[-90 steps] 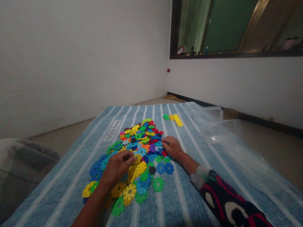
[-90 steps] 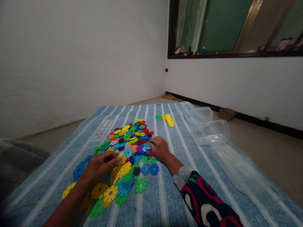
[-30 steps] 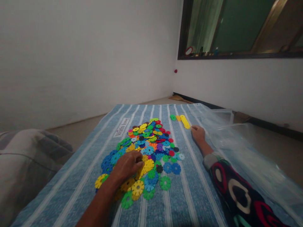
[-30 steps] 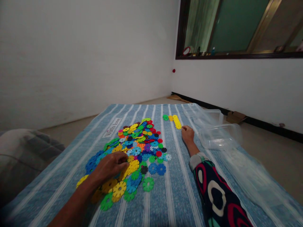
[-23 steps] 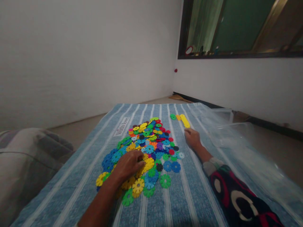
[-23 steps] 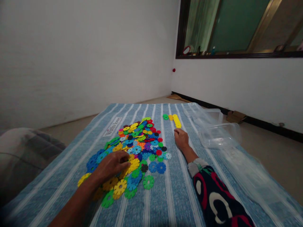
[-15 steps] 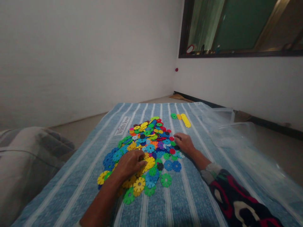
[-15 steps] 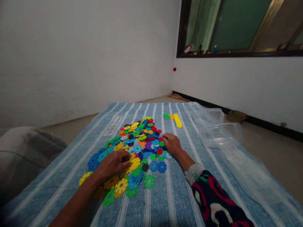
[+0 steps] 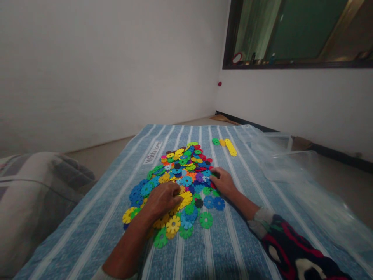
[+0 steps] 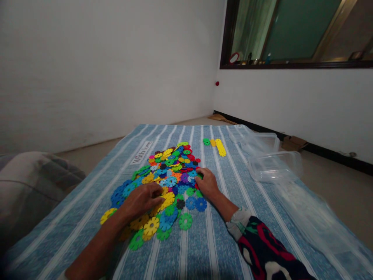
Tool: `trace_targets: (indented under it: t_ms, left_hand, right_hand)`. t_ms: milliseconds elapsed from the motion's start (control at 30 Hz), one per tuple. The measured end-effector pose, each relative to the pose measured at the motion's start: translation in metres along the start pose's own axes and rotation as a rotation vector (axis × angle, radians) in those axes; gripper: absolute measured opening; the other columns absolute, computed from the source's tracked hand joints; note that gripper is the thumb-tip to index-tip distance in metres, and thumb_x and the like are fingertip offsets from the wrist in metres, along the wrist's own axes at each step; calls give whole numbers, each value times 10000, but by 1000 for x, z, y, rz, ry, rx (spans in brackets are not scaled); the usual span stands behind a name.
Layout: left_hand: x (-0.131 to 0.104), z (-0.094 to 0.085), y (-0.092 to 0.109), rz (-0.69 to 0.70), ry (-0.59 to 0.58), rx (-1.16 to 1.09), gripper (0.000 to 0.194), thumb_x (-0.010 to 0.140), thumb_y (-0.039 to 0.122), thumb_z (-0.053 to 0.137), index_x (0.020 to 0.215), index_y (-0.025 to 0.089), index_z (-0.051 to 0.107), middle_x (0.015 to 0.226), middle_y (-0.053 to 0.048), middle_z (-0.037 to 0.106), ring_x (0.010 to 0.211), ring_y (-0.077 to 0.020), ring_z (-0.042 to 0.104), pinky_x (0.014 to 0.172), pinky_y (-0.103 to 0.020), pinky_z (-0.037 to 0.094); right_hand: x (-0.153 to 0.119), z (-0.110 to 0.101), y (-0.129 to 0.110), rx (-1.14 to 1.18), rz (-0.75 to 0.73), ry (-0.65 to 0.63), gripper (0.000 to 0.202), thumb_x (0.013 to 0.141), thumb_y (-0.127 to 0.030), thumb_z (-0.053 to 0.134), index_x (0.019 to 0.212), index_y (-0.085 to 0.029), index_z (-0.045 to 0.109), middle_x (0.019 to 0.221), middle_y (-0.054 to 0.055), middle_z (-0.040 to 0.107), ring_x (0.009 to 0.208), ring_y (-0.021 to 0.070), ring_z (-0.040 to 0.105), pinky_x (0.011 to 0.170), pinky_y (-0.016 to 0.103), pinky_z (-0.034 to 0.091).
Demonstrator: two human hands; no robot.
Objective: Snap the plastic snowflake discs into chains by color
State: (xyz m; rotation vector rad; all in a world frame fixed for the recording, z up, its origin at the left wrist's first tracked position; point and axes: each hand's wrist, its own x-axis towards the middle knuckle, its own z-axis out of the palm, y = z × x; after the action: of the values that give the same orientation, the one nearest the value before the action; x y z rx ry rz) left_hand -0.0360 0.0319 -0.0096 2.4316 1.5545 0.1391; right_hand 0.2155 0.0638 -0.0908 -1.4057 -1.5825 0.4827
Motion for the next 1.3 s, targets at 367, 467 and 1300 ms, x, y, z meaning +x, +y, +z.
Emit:
trace_targets:
  t_ms: [367,467,1300]
  left_hand:
    - [1,1,-1,-19,-21,-47,74,736,241,576,682,189,576,716,-1,605,680,-146,562,596,-233,321]
    - [1,3,-4,-25,-25,-93,54,724,239,584,710,191,606,717,5,618,681,-139,573,605,-222,341]
    - [7,16,-1,-164,326,-669,254,659,420,631,739,180,654,645,20,621,611,-134,560,581,-238,433]
  right_hand:
    - [-12,11,-16,423,106,-45,278,721,-362,641,910,-172,711,858,38,715,785,200,648,738,324,528]
    - [-14,8,-19,363,53,-27,234,733,-354,635,855,-172,717,818,34,703,751,187,635,708,303,517]
    - [-25,7,-46,95,-485,-122,112,819,-226,598,867,-226,699,851,58,692,852,202,623,816,350,486]
